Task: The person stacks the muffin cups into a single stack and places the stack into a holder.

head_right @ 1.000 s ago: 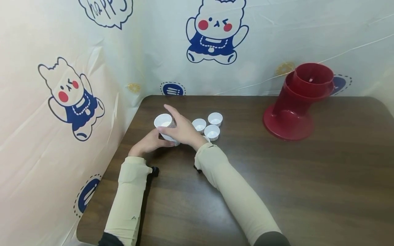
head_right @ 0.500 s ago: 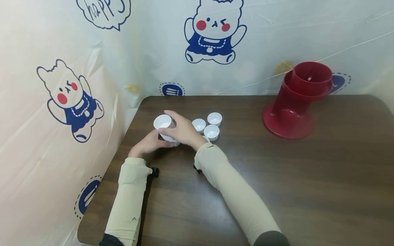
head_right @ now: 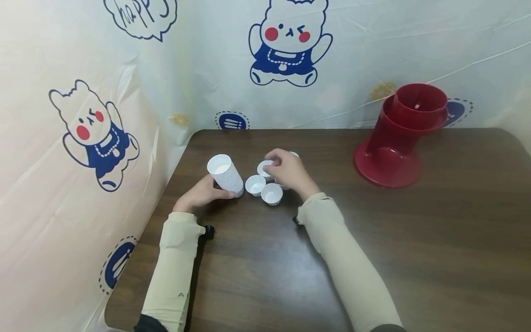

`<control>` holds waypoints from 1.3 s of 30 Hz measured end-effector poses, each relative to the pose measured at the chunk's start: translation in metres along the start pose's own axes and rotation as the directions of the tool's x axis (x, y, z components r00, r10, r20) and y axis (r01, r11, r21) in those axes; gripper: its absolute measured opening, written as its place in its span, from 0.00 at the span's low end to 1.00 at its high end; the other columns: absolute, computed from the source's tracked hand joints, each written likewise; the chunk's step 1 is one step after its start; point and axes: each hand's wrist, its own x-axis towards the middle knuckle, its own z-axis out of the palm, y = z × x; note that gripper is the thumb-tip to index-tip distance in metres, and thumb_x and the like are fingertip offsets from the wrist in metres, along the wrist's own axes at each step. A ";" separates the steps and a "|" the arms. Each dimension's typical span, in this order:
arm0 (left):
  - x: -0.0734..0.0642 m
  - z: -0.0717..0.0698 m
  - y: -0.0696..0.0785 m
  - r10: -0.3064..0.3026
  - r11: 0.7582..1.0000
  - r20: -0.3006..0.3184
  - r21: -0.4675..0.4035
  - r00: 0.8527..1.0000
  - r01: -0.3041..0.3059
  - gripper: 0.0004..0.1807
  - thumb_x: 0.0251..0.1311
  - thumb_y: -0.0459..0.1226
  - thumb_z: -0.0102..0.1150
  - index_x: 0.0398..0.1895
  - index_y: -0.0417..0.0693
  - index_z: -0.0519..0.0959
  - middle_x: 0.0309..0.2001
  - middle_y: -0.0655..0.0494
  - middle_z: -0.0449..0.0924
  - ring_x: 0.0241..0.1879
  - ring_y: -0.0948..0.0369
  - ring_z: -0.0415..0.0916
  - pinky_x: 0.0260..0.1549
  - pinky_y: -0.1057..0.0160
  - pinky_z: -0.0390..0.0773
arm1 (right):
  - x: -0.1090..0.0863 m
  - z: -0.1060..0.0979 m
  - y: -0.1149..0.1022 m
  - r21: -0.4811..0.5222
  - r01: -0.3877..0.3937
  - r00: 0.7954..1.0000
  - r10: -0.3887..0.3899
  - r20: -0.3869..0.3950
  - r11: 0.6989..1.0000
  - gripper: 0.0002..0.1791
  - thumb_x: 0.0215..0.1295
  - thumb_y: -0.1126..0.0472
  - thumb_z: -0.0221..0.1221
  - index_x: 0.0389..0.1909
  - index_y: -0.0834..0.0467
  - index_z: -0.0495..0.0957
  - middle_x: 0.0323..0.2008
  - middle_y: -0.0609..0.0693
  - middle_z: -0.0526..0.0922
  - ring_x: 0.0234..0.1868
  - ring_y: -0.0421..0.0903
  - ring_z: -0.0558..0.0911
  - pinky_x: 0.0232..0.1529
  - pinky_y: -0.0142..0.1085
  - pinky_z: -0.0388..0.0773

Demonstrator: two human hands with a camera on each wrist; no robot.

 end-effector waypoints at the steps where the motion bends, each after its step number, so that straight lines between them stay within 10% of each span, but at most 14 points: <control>1: 0.000 0.000 0.000 -0.005 1.000 -0.002 0.001 1.000 0.005 0.43 0.51 0.36 0.78 0.69 0.42 0.64 0.62 0.44 0.73 0.61 0.47 0.69 0.65 0.44 0.63 | -0.001 -0.006 0.005 -0.022 -0.005 1.000 0.004 -0.024 1.000 0.16 0.66 0.62 0.64 0.53 0.62 0.79 0.35 0.56 0.81 0.20 0.49 0.79 0.24 0.36 0.77; 7: 0.001 0.000 -0.001 -0.026 1.000 0.000 0.004 1.000 0.026 0.44 0.52 0.36 0.78 0.70 0.41 0.63 0.64 0.42 0.71 0.63 0.46 0.68 0.66 0.44 0.62 | -0.010 -0.031 0.033 -0.070 -0.061 0.994 0.054 -0.092 0.996 0.11 0.68 0.61 0.64 0.47 0.61 0.79 0.29 0.55 0.78 0.22 0.55 0.78 0.26 0.40 0.77; 15: 0.003 0.000 -0.002 -0.031 0.999 0.010 0.022 0.999 0.031 0.41 0.54 0.31 0.75 0.69 0.36 0.63 0.63 0.38 0.72 0.61 0.44 0.69 0.64 0.44 0.64 | -0.020 -0.036 0.052 -0.088 -0.059 0.998 0.060 0.003 0.994 0.19 0.64 0.63 0.68 0.53 0.62 0.75 0.36 0.57 0.77 0.25 0.52 0.79 0.28 0.40 0.79; 28: 0.001 0.000 -0.003 -0.007 1.000 0.002 -0.003 1.000 0.007 0.42 0.53 0.35 0.77 0.69 0.41 0.64 0.63 0.42 0.72 0.62 0.45 0.68 0.66 0.42 0.61 | -0.022 -0.039 0.056 -0.271 0.058 0.996 -0.036 0.085 0.961 0.07 0.62 0.60 0.68 0.38 0.56 0.81 0.39 0.51 0.82 0.44 0.51 0.77 0.48 0.44 0.71; 39: 0.001 0.000 -0.001 -0.010 1.000 -0.004 0.007 1.000 0.010 0.42 0.53 0.35 0.77 0.69 0.42 0.63 0.63 0.43 0.72 0.62 0.46 0.68 0.65 0.43 0.62 | -0.028 -0.058 0.054 -0.302 -0.006 0.999 0.019 0.039 0.953 0.11 0.66 0.56 0.66 0.43 0.58 0.81 0.44 0.54 0.82 0.49 0.54 0.77 0.52 0.48 0.71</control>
